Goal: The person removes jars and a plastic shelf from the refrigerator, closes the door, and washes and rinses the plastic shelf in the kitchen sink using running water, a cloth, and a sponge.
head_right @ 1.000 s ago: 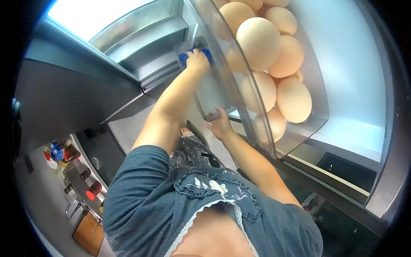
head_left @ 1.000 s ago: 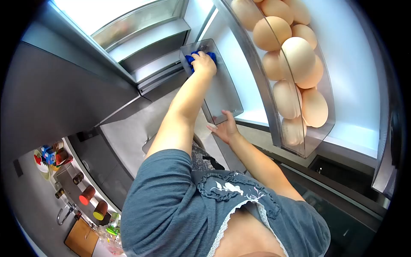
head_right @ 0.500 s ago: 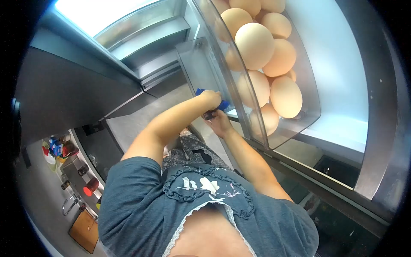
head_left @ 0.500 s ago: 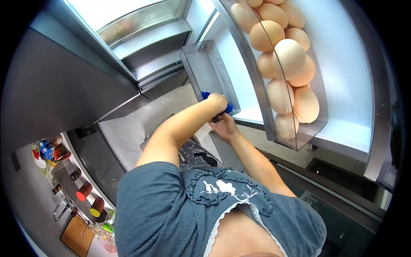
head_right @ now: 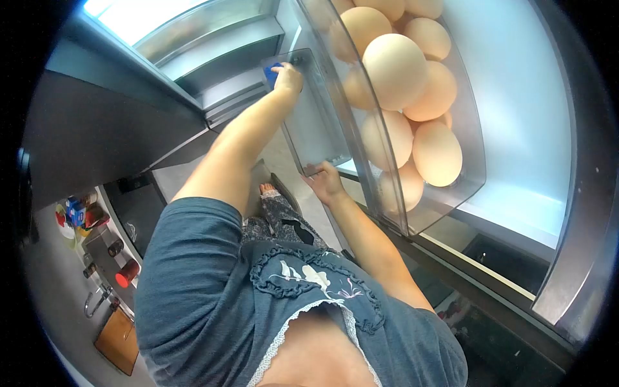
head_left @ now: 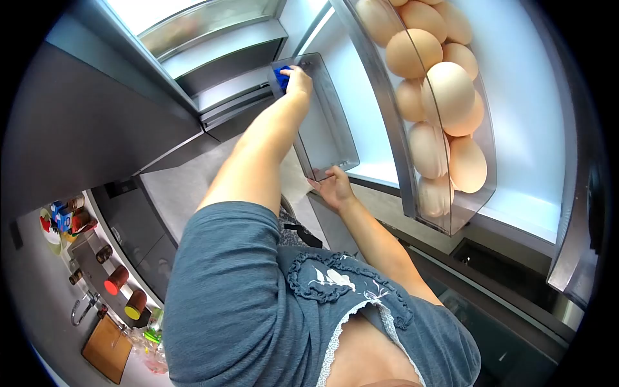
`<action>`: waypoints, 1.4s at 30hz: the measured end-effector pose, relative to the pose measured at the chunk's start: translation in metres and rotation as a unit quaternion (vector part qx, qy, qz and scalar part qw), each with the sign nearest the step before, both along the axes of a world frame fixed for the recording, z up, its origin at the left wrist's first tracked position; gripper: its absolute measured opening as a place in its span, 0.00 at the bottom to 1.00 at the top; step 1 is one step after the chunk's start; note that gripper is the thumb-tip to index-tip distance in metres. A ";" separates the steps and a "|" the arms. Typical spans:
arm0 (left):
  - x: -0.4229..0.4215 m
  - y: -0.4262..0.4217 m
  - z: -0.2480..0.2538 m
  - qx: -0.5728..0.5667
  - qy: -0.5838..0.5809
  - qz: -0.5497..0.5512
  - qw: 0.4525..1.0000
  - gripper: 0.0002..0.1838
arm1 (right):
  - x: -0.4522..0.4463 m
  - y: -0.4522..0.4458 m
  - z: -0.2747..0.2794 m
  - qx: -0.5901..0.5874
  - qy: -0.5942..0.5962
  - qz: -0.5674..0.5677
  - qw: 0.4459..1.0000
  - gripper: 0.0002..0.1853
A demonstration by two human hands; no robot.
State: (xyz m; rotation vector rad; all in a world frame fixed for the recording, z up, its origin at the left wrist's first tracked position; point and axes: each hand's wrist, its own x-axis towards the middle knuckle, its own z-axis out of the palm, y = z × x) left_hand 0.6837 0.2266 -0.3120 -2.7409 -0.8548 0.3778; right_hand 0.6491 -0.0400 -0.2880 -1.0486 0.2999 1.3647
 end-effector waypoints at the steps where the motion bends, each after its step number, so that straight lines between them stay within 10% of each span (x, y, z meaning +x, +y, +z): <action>1: 0.007 -0.003 -0.013 0.016 0.056 0.039 0.998 0.21 | 0.000 0.002 0.002 -0.001 0.000 0.003 1.000 0.09; 19: -0.024 -0.125 0.082 -0.322 0.232 -0.208 0.894 0.24 | -0.005 0.010 0.005 0.035 -0.001 0.035 0.999 0.30; 32: -0.035 -0.077 0.047 -0.597 0.147 -0.055 0.787 0.26 | -0.005 0.015 0.016 -0.002 -0.056 0.085 0.995 0.46; 38: -0.021 -0.051 0.008 -0.854 0.106 0.194 0.471 0.18 | -0.003 0.006 0.008 0.012 -0.040 0.085 0.995 0.48; 42: -0.032 -0.015 0.058 -0.820 0.009 0.198 0.537 0.16 | -0.001 0.006 0.000 0.012 -0.017 0.082 0.996 0.46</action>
